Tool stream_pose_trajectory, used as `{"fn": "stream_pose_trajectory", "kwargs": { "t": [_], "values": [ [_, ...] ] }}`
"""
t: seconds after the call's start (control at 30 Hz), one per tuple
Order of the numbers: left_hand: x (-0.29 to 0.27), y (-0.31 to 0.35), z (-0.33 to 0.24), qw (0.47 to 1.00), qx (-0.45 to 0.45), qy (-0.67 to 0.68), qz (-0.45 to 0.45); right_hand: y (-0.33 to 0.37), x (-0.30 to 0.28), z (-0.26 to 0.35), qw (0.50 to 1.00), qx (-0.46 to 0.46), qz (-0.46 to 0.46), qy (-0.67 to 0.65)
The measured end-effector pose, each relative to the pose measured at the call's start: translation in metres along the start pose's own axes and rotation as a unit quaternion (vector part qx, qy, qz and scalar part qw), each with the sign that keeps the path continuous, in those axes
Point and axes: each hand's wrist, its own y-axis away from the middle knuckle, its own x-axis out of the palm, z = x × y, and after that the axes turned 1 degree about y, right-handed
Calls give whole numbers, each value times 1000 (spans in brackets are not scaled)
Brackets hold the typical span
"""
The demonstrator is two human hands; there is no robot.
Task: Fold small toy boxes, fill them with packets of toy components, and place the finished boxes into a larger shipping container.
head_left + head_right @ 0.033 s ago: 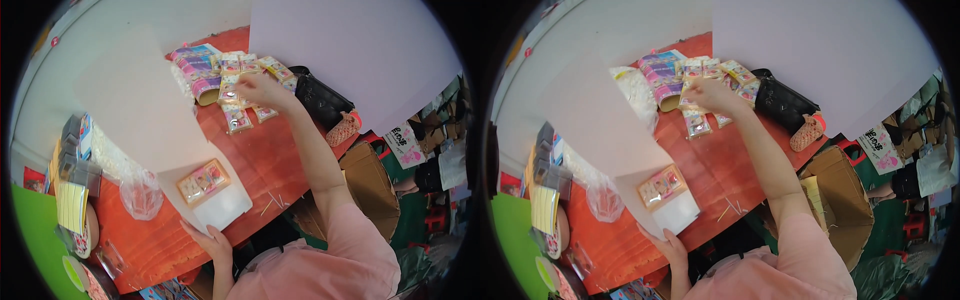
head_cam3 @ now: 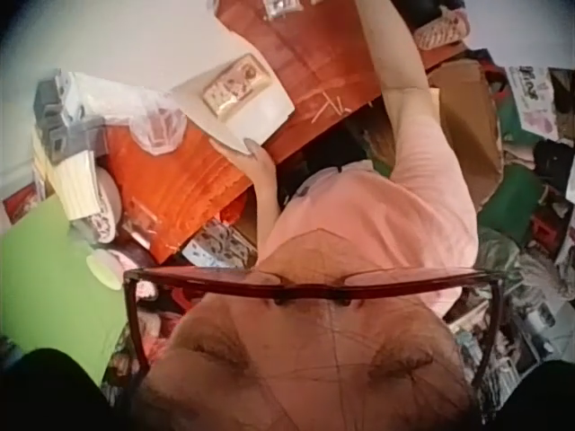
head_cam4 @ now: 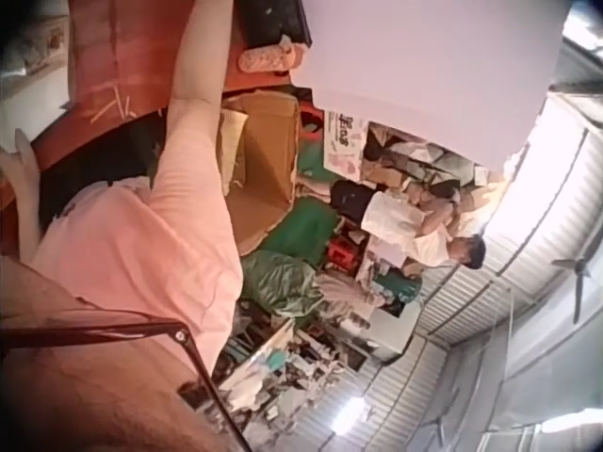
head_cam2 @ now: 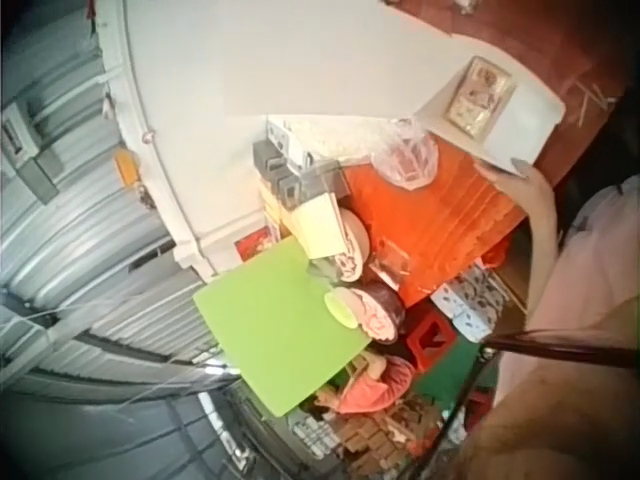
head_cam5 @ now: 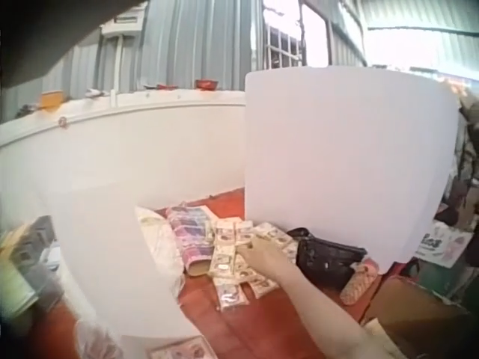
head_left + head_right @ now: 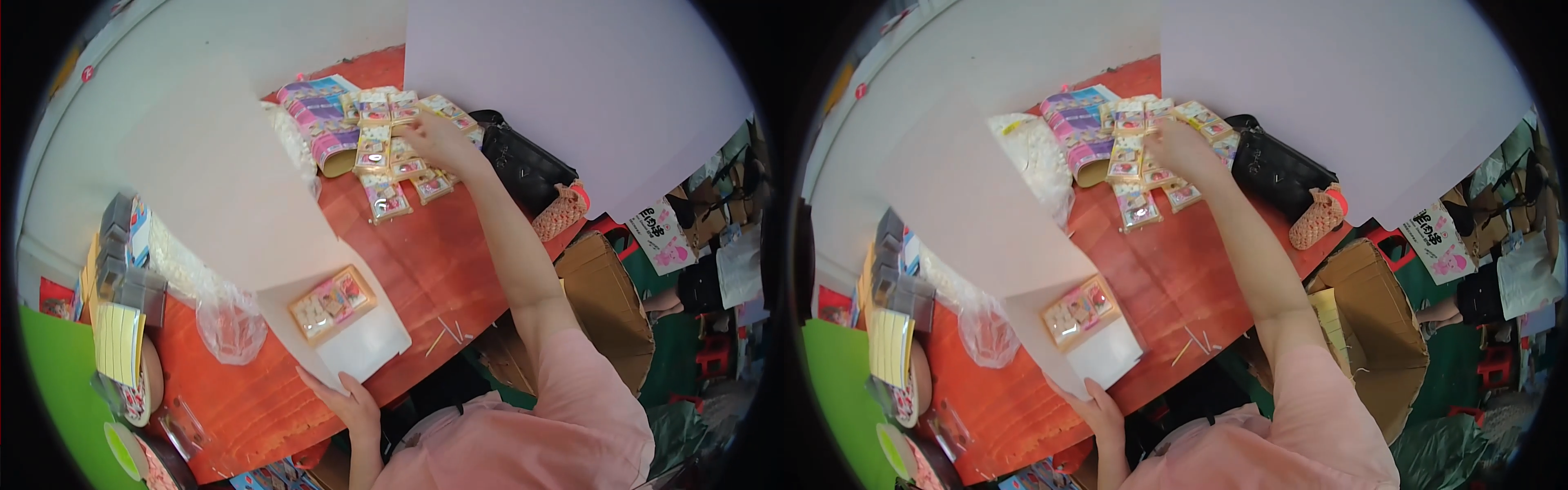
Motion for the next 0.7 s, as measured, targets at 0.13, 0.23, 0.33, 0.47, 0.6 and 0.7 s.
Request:
{"fn": "stream_pose_trajectory", "kwargs": {
  "t": [0.13,0.23,0.33,0.47,0.6,0.7],
  "values": [
    [0,11,33,999,-41,28,16,-65,9,-112,952,85,-119,270],
    [3,11,34,999,-36,33,16,-78,13,-139,946,115,-107,284],
    [2,13,37,999,4,29,-33,-82,25,-135,928,116,-12,353],
    [6,9,30,999,-7,6,-48,-86,24,-97,963,122,-91,221],
    [-7,6,32,997,-61,15,39,-98,73,-56,996,39,-65,55],
    [-9,12,44,996,-76,17,38,-120,90,-33,982,122,-140,-37]
  ]
}}
